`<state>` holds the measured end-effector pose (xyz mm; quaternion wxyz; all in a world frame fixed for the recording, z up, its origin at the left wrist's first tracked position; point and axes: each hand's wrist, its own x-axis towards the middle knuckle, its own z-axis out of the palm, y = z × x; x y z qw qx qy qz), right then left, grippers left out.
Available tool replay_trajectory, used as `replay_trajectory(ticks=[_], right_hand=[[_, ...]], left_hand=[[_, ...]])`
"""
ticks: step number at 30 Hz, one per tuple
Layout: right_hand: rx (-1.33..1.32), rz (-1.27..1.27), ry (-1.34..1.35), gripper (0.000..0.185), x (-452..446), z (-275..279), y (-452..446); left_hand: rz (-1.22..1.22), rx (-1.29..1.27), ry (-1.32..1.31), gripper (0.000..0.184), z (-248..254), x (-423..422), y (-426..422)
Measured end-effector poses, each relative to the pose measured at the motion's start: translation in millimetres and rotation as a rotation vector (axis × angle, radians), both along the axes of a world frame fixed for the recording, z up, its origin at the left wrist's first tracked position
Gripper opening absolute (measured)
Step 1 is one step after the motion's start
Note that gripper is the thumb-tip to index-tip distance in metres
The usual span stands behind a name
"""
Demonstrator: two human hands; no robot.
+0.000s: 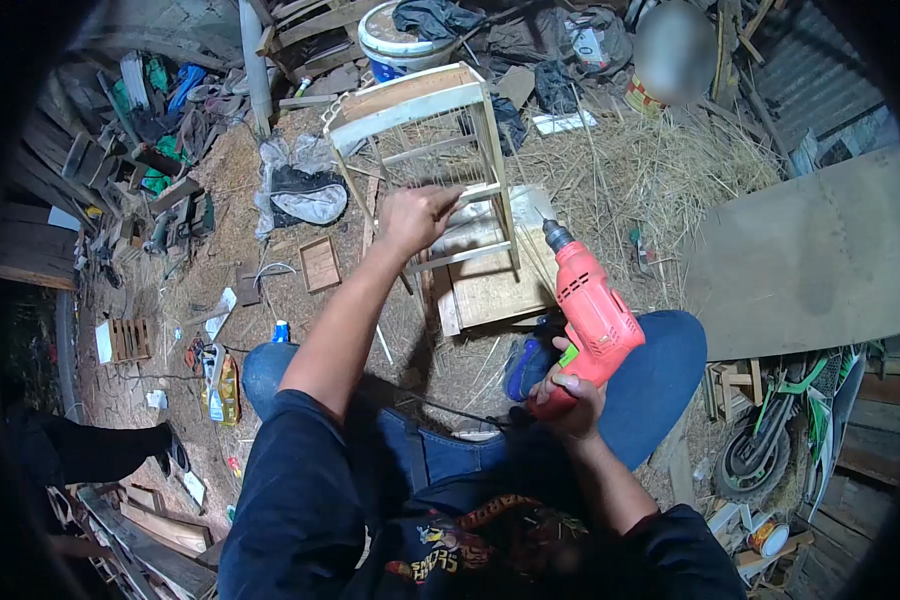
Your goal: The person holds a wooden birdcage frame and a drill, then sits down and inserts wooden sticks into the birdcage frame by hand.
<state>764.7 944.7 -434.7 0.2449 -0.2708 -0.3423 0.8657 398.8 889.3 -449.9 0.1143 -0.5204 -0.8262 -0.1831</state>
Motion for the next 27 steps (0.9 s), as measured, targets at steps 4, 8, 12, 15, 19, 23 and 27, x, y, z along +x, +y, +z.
replay_trajectory(ticks=[4, 8, 12, 15, 19, 23, 27], right_hand=[[0.039, 0.013, -0.143, 0.066, -2.7, 29.0, 5.5], [0.168, 0.092, -0.254, 0.057, 2.1, 55.3, 15.0], [0.165, 0.177, -0.297, 0.051, 7.2, 80.2, 15.0], [0.213, 0.196, -0.352, 0.05, 9.3, 94.4, 12.4], [0.263, 0.241, -0.435, 0.047, 11.6, 112.6, 14.9], [0.349, 0.31, -0.511, 0.045, 11.7, 120.7, 19.6], [0.372, 0.363, -0.623, 0.044, -2.2, 132.4, 19.2]], left_hand=[[-0.051, 0.024, -0.113, 0.022, -13.4, 16.9, -12.1], [-0.099, 0.01, -0.244, 0.026, -24.7, 26.5, -23.0], [-0.064, -0.133, -0.438, 0.033, -31.0, 41.7, -27.7], [-0.085, -0.209, -0.483, 0.04, -35.7, 48.7, -28.0], [-0.119, -0.228, -0.554, 0.038, -50.3, 54.0, -28.5], [-0.146, -0.264, -0.638, 0.035, -45.4, 52.5, -25.1], [-0.132, -0.251, -0.705, 0.029, -45.1, 57.1, -25.5]])
